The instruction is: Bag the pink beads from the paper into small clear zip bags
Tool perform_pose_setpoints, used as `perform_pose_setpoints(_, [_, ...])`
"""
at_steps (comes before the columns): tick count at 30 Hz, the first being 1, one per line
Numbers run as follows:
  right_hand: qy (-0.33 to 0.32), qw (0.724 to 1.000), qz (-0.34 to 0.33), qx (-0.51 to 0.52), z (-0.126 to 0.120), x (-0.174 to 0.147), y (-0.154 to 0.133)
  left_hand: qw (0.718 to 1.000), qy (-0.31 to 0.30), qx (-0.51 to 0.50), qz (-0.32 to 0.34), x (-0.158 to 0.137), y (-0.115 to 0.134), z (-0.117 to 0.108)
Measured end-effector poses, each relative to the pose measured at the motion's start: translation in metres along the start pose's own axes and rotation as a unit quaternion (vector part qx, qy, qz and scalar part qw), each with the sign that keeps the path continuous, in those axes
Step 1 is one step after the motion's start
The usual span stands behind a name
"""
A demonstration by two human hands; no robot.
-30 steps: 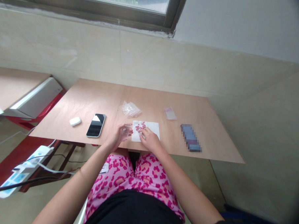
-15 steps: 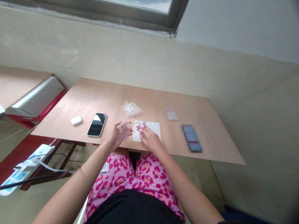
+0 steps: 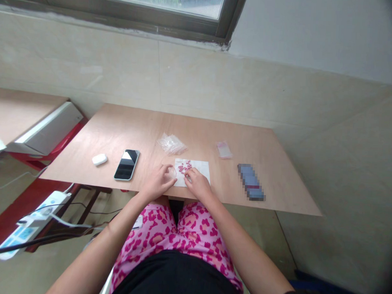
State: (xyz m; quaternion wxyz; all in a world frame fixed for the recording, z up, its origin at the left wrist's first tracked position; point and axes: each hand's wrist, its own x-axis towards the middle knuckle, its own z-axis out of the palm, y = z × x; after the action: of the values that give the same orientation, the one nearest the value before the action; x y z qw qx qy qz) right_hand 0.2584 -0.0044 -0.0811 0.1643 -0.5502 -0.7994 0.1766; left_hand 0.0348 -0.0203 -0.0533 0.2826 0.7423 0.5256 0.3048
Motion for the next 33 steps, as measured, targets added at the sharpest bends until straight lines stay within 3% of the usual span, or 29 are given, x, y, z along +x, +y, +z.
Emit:
perform_pose_setpoints(5, [0.03, 0.998, 0.026, 0.039, 0.003, 0.001, 0.006, 0.998, -0.023, 0.051, 0.025, -0.001, -0.002, 0.008])
perform_pose_setpoints(9, [0.069, 0.985, 0.036, 0.157, 0.003, 0.004, 0.001, 0.997, -0.022, 0.072, 0.032, -0.002, -0.004, 0.014])
perform_pose_setpoints(14, [0.037, 0.958, 0.012, 0.283, -0.002, 0.004, -0.012, 0.997, -0.014, 0.065, 0.036, -0.002, -0.006, 0.014])
perform_pose_setpoints(20, [0.087, 0.978, 0.024, 0.189, -0.004, 0.006, 0.009, 0.998, -0.02, 0.057, 0.024, -0.002, -0.007, 0.011])
perform_pose_setpoints(28, [0.04, 0.998, 0.0, 0.048, 0.006, 0.002, 0.005, 0.996, -0.023, 0.077, 0.034, -0.001, -0.01, 0.014])
perform_pose_setpoints(33, [0.034, 0.999, 0.011, 0.019, 0.004, 0.002, 0.002, 0.997, -0.024, 0.068, 0.033, 0.0, -0.009, 0.013])
